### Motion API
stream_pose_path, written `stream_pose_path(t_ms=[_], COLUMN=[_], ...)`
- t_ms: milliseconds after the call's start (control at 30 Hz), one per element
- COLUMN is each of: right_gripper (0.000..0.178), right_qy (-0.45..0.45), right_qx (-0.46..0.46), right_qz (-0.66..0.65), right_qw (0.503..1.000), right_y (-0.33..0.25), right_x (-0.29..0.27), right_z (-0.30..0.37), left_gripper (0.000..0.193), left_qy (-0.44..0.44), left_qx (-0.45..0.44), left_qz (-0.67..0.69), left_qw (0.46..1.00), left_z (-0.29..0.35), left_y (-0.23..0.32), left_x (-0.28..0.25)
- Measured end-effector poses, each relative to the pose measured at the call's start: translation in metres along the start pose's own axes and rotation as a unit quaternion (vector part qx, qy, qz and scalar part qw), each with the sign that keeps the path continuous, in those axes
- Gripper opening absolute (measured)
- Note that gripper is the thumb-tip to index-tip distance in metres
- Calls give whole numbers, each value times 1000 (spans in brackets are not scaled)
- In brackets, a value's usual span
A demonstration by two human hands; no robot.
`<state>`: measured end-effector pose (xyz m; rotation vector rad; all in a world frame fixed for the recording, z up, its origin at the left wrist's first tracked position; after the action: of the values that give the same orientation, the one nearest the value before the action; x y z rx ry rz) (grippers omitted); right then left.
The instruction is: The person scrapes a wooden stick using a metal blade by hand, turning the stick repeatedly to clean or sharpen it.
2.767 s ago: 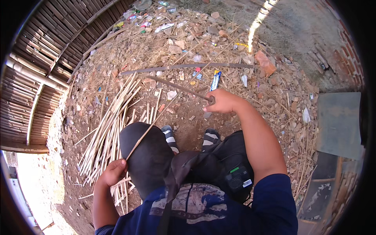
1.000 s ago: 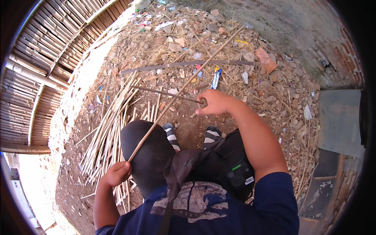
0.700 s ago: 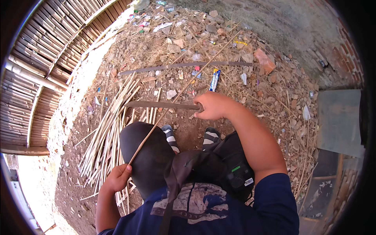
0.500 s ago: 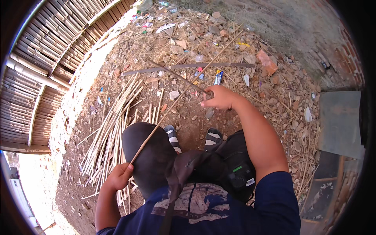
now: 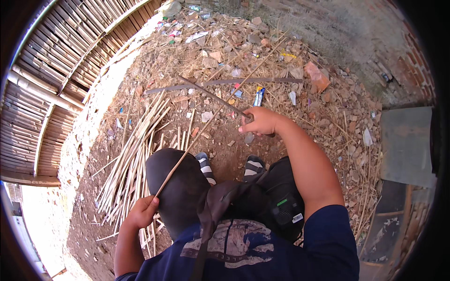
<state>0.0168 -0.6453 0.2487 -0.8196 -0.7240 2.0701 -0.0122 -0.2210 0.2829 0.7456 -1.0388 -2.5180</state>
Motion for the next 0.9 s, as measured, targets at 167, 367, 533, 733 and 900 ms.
stream_pose_path(t_ms=[167,367,533,733,900], right_gripper=[55,63,61,55,71], right_qy=[50,66,110,37,106], right_qx=[-106,-12,-50,-125,-1], right_qz=[257,32,173,189,81], right_qw=[959,997,978,973,991], right_y=[-55,-2,-17,-25,6], right_x=[33,-7,-7,18,-29], right_z=[8,-4,13,-2,6], left_gripper=[49,49,50,49,49], left_qy=[-14,-27,-25,-25,-33], left_qx=[-9,-26,-25,-18,-57], left_qz=[-44,-50,-23,-40,0], left_qw=[999,998,999,999,998], left_z=[0,-2,1,-3,0], left_y=[2,5,6,-5,-7], left_x=[-2,-4,-1,-1,-2])
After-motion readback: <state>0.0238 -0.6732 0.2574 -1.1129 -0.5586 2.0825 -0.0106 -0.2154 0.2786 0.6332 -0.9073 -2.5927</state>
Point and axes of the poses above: each hand's wrist, its own z-axis away from the middle knuckle, its own x-axis out of the palm, y = z × x, the point moved 10 cm from there along -z, towards the middle knuckle, and after that the axes turned 8 degrees about -y, right-handed, at the moved point
